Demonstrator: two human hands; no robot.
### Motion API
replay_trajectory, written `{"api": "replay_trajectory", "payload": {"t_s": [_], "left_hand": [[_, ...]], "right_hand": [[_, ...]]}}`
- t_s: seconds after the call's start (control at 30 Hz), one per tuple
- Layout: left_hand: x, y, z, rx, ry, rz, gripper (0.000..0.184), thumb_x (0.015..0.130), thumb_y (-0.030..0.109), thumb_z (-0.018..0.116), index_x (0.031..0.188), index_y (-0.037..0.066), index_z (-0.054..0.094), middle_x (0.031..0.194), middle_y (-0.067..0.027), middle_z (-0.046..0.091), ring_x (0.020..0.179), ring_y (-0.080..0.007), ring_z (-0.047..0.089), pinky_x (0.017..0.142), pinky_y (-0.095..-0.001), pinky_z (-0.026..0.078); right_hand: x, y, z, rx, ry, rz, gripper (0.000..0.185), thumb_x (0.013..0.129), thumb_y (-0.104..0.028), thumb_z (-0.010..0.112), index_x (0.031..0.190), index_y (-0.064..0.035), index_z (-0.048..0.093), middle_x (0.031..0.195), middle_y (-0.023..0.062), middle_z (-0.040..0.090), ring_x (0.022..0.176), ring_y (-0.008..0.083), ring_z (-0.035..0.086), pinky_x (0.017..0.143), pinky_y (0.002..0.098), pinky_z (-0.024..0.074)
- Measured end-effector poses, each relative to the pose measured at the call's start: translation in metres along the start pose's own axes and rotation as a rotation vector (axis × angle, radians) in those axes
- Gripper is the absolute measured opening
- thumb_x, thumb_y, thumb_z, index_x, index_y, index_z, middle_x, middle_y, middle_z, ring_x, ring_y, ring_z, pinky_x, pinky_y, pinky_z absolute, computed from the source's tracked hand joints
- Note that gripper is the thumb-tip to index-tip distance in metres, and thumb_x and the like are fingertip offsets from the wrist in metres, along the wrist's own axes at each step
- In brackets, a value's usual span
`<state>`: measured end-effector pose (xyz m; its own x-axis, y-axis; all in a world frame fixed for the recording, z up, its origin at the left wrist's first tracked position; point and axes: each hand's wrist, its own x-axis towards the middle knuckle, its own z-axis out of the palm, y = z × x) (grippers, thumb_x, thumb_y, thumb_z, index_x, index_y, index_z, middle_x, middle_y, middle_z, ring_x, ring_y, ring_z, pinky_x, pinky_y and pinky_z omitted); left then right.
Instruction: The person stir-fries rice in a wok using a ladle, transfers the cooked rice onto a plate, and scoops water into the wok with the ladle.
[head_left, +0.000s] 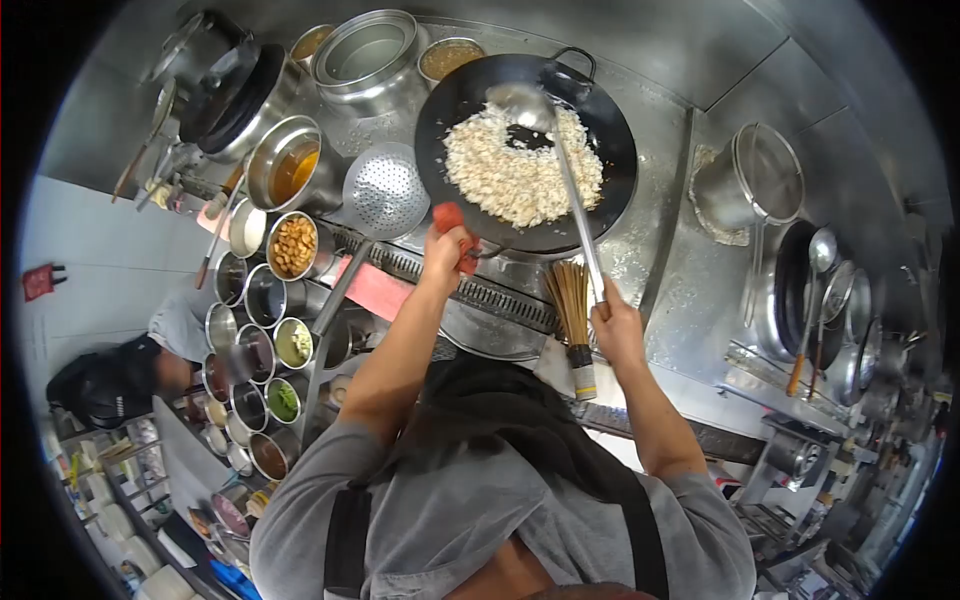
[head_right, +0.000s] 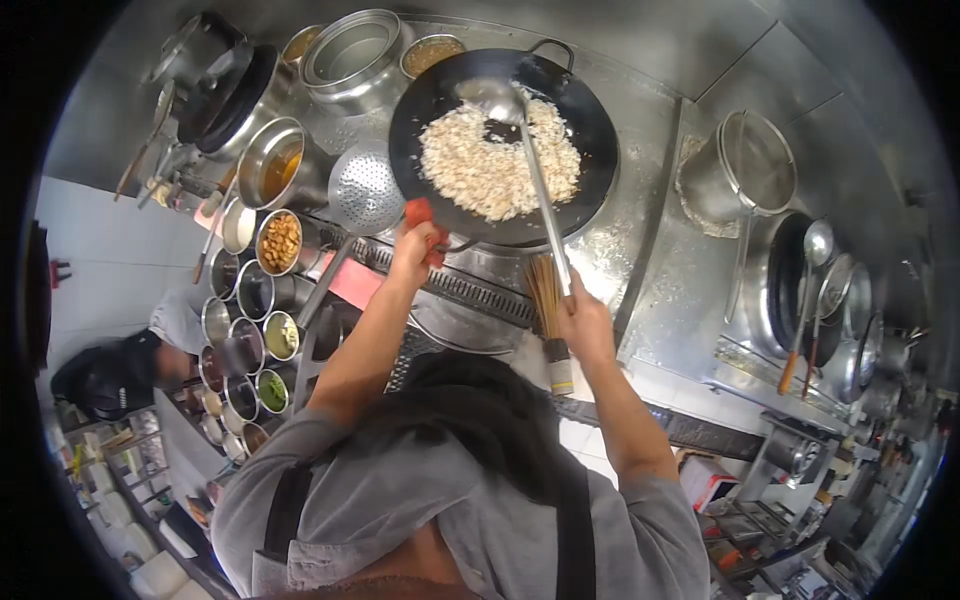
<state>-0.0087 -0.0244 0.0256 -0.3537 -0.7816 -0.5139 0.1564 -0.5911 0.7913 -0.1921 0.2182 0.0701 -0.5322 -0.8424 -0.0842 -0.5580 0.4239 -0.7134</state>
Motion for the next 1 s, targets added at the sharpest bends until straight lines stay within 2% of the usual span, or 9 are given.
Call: {"api": "replay_trajectory", "payload": {"t_s": [0.2, 0.27, 0.47, 0.6, 0.7, 0.73, 0.8, 0.9, 1.0], "left_hand": [[0.035, -0.041, 0.012, -0.048, 0.013, 0.065, 0.024, 0.074, 0.001, 0.050, 0.097, 0.001, 0.043, 0.070, -0.0127, 0.058, 0.053, -0.0218, 0.059, 0.037, -0.0342, 0.044], [0.027, -0.042, 0.014, -0.058, 0.018, 0.063, 0.023, 0.075, 0.001, 0.051, 0.097, 0.000, 0.043, 0.070, -0.0126, 0.058, 0.053, -0.0221, 0.059, 0.037, -0.0349, 0.044], [0.025, -0.036, 0.003, 0.046, -0.030, 0.060, 0.025, 0.076, 0.003, 0.055, 0.098, 0.001, 0.045, 0.072, -0.0110, 0.057, 0.055, -0.0205, 0.058, 0.045, -0.0341, 0.047], [0.043, -0.050, -0.004, 0.136, -0.036, 0.047, 0.028, 0.078, 0.008, 0.058, 0.102, -0.002, 0.048, 0.083, -0.0113, 0.060, 0.068, -0.0199, 0.062, 0.060, -0.0330, 0.051], [0.055, -0.062, -0.005, 0.168, -0.019, 0.135, 0.027, 0.078, 0.005, 0.054, 0.102, 0.002, 0.043, 0.068, -0.0104, 0.055, 0.046, -0.0205, 0.055, 0.039, -0.0360, 0.046], [0.039, -0.044, -0.001, 0.153, -0.010, 0.152, 0.023, 0.077, 0.004, 0.054, 0.099, 0.002, 0.045, 0.070, -0.0096, 0.056, 0.050, -0.0187, 0.056, 0.043, -0.0341, 0.046], [0.080, -0.083, -0.013, 0.244, -0.007, 0.205, 0.020, 0.077, 0.004, 0.054, 0.095, 0.002, 0.047, 0.070, -0.0088, 0.056, 0.051, -0.0178, 0.056, 0.045, -0.0329, 0.046], [0.091, -0.092, -0.016, 0.342, 0.014, 0.259, 0.010, 0.075, 0.004, 0.053, 0.085, 0.002, 0.051, 0.067, -0.0056, 0.056, 0.052, -0.0161, 0.055, 0.049, -0.0307, 0.044], [0.104, -0.101, -0.019, 0.352, 0.031, 0.329, 0.011, 0.076, 0.004, 0.053, 0.086, 0.003, 0.051, 0.067, -0.0056, 0.056, 0.052, -0.0165, 0.055, 0.048, -0.0322, 0.045]], "right_hand": [[-0.009, -0.041, -0.049, -0.156, 0.261, -0.051, 0.057, 0.081, -0.005, 0.061, 0.136, -0.0090, 0.047, 0.063, 0.0160, 0.055, 0.055, 0.0262, 0.056, 0.058, 0.0400, 0.0466], [-0.019, -0.042, -0.042, -0.089, 0.214, 0.089, 0.061, 0.081, -0.002, 0.063, 0.139, -0.0119, 0.045, 0.056, 0.0073, 0.041, 0.052, 0.0160, 0.041, 0.056, 0.0309, 0.0427], [-0.045, 0.040, 0.007, -0.232, 0.076, 0.056, 0.059, 0.085, -0.009, 0.061, 0.141, -0.0125, 0.042, 0.056, 0.0081, 0.046, 0.052, 0.0179, 0.045, 0.056, 0.0353, 0.0440], [-0.016, -0.010, -0.005, -0.227, 0.136, 0.171, 0.058, 0.087, -0.012, 0.061, 0.141, -0.0118, 0.041, 0.059, 0.0086, 0.050, 0.051, 0.0188, 0.054, 0.056, 0.0387, 0.0473], [0.025, -0.024, 0.008, -0.050, 0.142, 0.311, 0.058, 0.089, -0.016, 0.060, 0.143, -0.0122, 0.039, 0.060, 0.0076, 0.052, 0.048, 0.0173, 0.055, 0.052, 0.0377, 0.0476], [0.046, -0.015, 0.019, -0.050, 0.134, 0.303, 0.058, 0.089, -0.016, 0.060, 0.143, -0.0122, 0.039, 0.060, 0.0076, 0.052, 0.048, 0.0173, 0.055, 0.052, 0.0377, 0.0476], [0.085, 0.014, 0.048, -0.067, 0.115, 0.181, 0.049, 0.091, -0.020, 0.055, 0.137, -0.0073, 0.044, 0.071, 0.0159, 0.063, 0.063, 0.0320, 0.063, 0.064, 0.0420, 0.0497], [0.070, -0.075, 0.045, -0.021, -0.081, 0.282, 0.050, 0.090, -0.020, 0.056, 0.137, -0.0084, 0.043, 0.083, 0.0212, 0.066, 0.072, 0.0396, 0.065, 0.066, 0.0440, 0.0500], [0.028, -0.039, 0.039, -0.191, -0.094, 0.038, 0.055, 0.087, -0.017, 0.057, 0.140, -0.0125, 0.040, 0.090, 0.0253, 0.065, 0.080, 0.0429, 0.064, 0.069, 0.0460, 0.0511]]}}
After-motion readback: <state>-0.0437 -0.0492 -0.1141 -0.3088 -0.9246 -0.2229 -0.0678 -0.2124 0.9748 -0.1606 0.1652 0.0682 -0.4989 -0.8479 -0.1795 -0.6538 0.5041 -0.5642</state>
